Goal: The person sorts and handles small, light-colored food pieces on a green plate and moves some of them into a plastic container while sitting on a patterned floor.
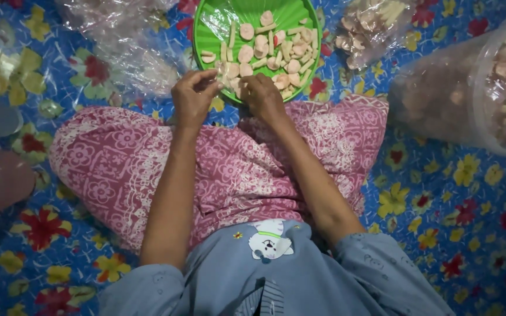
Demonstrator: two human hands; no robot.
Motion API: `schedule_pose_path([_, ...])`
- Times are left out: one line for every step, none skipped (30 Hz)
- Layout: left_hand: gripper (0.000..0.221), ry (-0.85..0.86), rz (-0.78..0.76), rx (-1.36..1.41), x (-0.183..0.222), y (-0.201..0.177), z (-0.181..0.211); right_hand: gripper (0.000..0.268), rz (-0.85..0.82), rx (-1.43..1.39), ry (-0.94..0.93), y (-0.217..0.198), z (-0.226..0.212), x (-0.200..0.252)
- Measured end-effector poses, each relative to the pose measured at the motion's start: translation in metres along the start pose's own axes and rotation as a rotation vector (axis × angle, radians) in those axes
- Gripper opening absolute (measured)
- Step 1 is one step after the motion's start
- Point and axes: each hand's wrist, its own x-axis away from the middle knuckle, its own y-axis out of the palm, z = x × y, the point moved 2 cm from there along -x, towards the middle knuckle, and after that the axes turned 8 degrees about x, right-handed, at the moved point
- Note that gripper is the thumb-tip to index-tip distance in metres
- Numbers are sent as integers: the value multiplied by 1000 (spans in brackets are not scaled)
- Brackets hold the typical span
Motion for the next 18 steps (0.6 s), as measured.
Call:
schedule_pose_path([30,0,-2,1,0,1,-3,23,1,1,1,4,5,2])
schedule_pose_path([29,32,-35,-20,1,2,-5,21,1,-21,10,8,10,4])
schedule_pose_path([29,64,-68,-40,1,3,-6,19,1,-42,18,13,15,5])
schedule_pose_path([29,65,-68,-41,2,2,-11,19,2,-42,18,3,6,4])
schedule_pose_path([31,73,-111,-67,2,3,-15,19,-14,-126,88,-7,-2,3])
schedule_pose_path([34,80,-154,-94,3,4,-19,18,-31,-210,159,-16,-9,2])
schedule_pose_path([34,81,-155,-95,2,3,-14,18,-30,-211,159,-34,-30,1])
schedule_pose_path([33,46,-188,-66,2,3,-10,18,-31,-364,339,-51,-48,2])
schedule_pose_path([33,11,-220,-38,2,4,-7,18,-32,-517,519,-68,-65,3])
schedule_pose_path([33,14,-223,-37,3,5,-11,18,-28,-516,519,-60,-56,6])
schedule_pose_path([33,26,-228,-34,3,7,-14,19,-9,-664,564,-52,-45,10])
schedule_pose_path([34,37,-235,-31,4,8,-18,20,10,-813,609,-44,-36,14])
schedule_pose_path([34,38,-238,-30,6,9,-18,20,12,-812,610,-41,-32,16])
schedule_pose_path([34,66,-258,-70,6,9,-18,20,10,-846,653,-38,-28,18])
schedule_pose_path([34,93,-279,-111,7,10,-17,20,8,-880,695,-34,-24,19])
schedule_pose_path([34,95,-279,-111,7,10,-21,20,10,-880,694,-38,-28,21])
schedule_pose_path([33,116,-294,-124,7,10,-25,22,-5,-867,702,-40,-32,22])
schedule_pose_path([34,137,-307,-138,8,10,-28,23,-20,-854,710,-43,-36,24])
